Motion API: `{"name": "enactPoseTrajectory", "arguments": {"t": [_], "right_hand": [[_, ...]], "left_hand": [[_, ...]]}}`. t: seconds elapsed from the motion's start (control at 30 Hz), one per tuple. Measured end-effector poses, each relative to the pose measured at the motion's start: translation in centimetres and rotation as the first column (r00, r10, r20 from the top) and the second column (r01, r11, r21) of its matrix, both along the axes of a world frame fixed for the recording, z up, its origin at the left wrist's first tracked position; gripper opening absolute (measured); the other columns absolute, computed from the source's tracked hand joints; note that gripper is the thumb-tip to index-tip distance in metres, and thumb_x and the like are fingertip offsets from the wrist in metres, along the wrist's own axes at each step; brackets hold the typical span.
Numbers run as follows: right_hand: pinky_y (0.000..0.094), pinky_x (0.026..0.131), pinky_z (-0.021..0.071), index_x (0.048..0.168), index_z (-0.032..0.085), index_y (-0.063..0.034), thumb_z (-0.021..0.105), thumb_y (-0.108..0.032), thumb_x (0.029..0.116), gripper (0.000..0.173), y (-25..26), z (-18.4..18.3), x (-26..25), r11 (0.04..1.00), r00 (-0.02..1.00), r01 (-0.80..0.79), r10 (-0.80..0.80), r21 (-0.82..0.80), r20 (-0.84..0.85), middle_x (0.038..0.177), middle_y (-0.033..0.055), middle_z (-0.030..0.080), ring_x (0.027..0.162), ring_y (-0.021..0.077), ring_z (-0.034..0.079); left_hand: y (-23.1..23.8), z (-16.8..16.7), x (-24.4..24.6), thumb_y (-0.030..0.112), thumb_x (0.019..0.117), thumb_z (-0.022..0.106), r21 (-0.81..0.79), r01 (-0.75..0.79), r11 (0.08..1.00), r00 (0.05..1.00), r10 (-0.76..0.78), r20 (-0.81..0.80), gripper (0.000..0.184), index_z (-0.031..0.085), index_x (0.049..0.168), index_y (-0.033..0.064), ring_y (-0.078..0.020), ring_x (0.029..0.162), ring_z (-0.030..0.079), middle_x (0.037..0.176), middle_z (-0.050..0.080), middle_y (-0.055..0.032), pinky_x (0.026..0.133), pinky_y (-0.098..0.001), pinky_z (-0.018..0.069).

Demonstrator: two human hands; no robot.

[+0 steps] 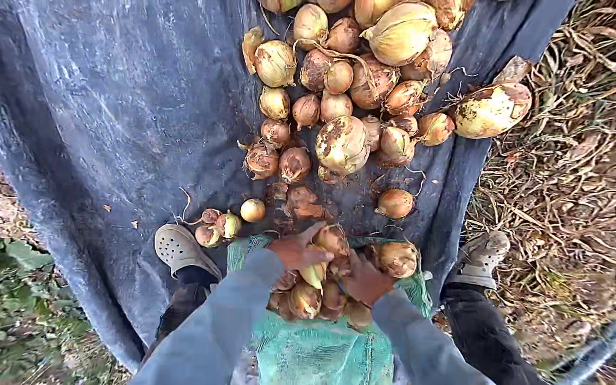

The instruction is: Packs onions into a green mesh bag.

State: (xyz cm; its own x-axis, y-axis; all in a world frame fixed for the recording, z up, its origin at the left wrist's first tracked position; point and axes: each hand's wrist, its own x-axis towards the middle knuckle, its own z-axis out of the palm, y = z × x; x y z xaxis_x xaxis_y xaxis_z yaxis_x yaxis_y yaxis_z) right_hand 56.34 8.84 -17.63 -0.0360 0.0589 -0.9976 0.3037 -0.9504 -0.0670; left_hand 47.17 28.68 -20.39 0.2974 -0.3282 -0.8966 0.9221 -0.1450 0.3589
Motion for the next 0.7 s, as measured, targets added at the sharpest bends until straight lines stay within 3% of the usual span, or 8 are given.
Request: {"name": "enactPoseTrajectory", "arguments": {"t": [0.07, 0.13, 0.2, 0.27, 0.37, 0.5, 0.6, 0.7], "right_hand": [[0.0654, 0.112, 0.0400, 0.164, 0.021, -0.0055, 0.071, -0.034, 0.0909, 0.093, -4.7, 3.6, -4.7, 0.991, 0.988, -0.112, 0.102, -0.078, -0.119, 0.164, 0.0239, 0.031, 0.151, 0.0447, 0.032], [0.0684, 0.114, 0.0364, 0.163, 0.028, -0.0064, 0.071, -0.030, 0.0952, 0.083, -7.6, 7.3, -7.3, 0.971, 0.923, -0.218, 0.174, -0.095, -0.344, 0.164, 0.0230, 0.033, 0.152, 0.0465, 0.028], [0.0641, 0.111, 0.0419, 0.152, 0.050, -0.0087, 0.067, -0.019, 0.0976, 0.058, -8.3, 9.6, -6.4, 0.984, 0.855, -0.179, 0.144, -0.022, -0.498, 0.153, 0.0224, 0.051, 0.141, 0.0436, 0.049], [0.0552, 0.103, 0.0517, 0.140, 0.063, -0.0085, 0.060, -0.006, 0.0941, 0.046, -8.0, 9.6, -2.4, 0.984, 0.950, 0.127, -0.083, 0.129, -0.300, 0.132, 0.0210, 0.067, 0.118, 0.0360, 0.067], [0.0618, 0.089, 0.0575, 0.152, 0.049, -0.0100, 0.066, -0.010, 0.0924, 0.062, -4.7, 4.6, 4.6, 0.908, 0.902, 0.259, -0.349, 0.329, 0.255, 0.138, 0.0282, 0.057, 0.107, 0.0431, 0.068], [0.0696, 0.087, 0.0506, 0.156, 0.044, -0.0170, 0.075, -0.028, 0.0892, 0.075, 2.7, -3.3, 9.5, 0.916, 0.643, 0.345, -0.388, 0.202, 0.660, 0.149, 0.0391, 0.039, 0.112, 0.0572, 0.060], [0.0638, 0.088, 0.0538, 0.150, 0.050, -0.0229, 0.079, -0.037, 0.0845, 0.073, 3.5, -6.8, 10.1, 0.932, 0.579, 0.353, -0.288, 0.084, 0.763, 0.156, 0.0366, 0.030, 0.117, 0.0536, 0.059], [0.0685, 0.089, 0.0494, 0.128, 0.066, -0.0113, 0.074, -0.033, 0.0896, 0.045, 3.2, -7.0, 11.0, 0.923, 0.701, 0.337, -0.379, 0.187, 0.604, 0.141, 0.0356, 0.046, 0.115, 0.0520, 0.059]], "left_hand": [[-5.8, 2.9, -1.9, 0.063, 0.0908, 0.068, -0.055, 0.233, 0.971, 0.969, -0.236, -0.065, 0.101, 0.006, 0.166, 0.0368, -0.0437, 0.130, 0.058, 0.143, 0.058, -0.0243, 0.108, -0.0666, 0.0432], [-12.1, 6.1, -7.0, 0.065, 0.0898, 0.068, -0.101, 0.406, 0.908, 0.881, -0.418, -0.223, 0.107, 0.002, 0.167, 0.0314, -0.0539, 0.144, 0.038, 0.162, 0.033, -0.0287, 0.112, -0.0728, 0.0350], [-17.4, 8.4, -13.9, 0.060, 0.0854, 0.075, -0.195, 0.494, 0.847, 0.808, -0.530, -0.257, 0.108, 0.010, 0.167, 0.0336, -0.0629, 0.149, 0.014, 0.169, 0.006, -0.0297, 0.109, -0.0829, 0.0230], [-18.7, 10.2, -16.5, 0.053, 0.0912, 0.072, -0.291, 0.456, 0.841, 0.847, -0.510, -0.148, 0.094, 0.022, 0.166, 0.0264, -0.0560, 0.148, 0.029, 0.167, 0.022, -0.0288, 0.114, -0.0751, 0.0282], [-13.2, 11.8, -12.9, 0.032, 0.1051, 0.055, 0.028, 0.052, 0.998, 0.997, -0.053, 0.062, 0.043, 0.060, 0.145, 0.0147, -0.0303, 0.131, 0.061, 0.142, 0.063, -0.0137, 0.113, -0.0522, 0.0462], [-2.1, 4.3, -6.5, 0.027, 0.1027, 0.059, 0.747, -0.346, 0.567, 0.935, 0.146, 0.322, 0.043, 0.060, 0.139, 0.0036, -0.0397, 0.129, 0.059, 0.138, 0.060, -0.0233, 0.106, -0.0566, 0.0491], [3.4, -1.8, -4.7, 0.049, 0.1009, 0.060, 0.853, -0.258, 0.454, 0.914, 0.402, 0.062, 0.060, 0.052, 0.147, 0.0117, -0.0427, 0.135, 0.051, 0.148, 0.049, -0.0240, 0.109, -0.0648, 0.0411], [5.3, -3.5, -3.3, 0.071, 0.1007, 0.039, 0.754, -0.003, 0.657, 0.925, 0.288, -0.247, 0.075, 0.054, 0.148, 0.0152, -0.0393, 0.138, 0.052, 0.144, 0.059, -0.0202, 0.116, -0.0716, 0.0238]]}}
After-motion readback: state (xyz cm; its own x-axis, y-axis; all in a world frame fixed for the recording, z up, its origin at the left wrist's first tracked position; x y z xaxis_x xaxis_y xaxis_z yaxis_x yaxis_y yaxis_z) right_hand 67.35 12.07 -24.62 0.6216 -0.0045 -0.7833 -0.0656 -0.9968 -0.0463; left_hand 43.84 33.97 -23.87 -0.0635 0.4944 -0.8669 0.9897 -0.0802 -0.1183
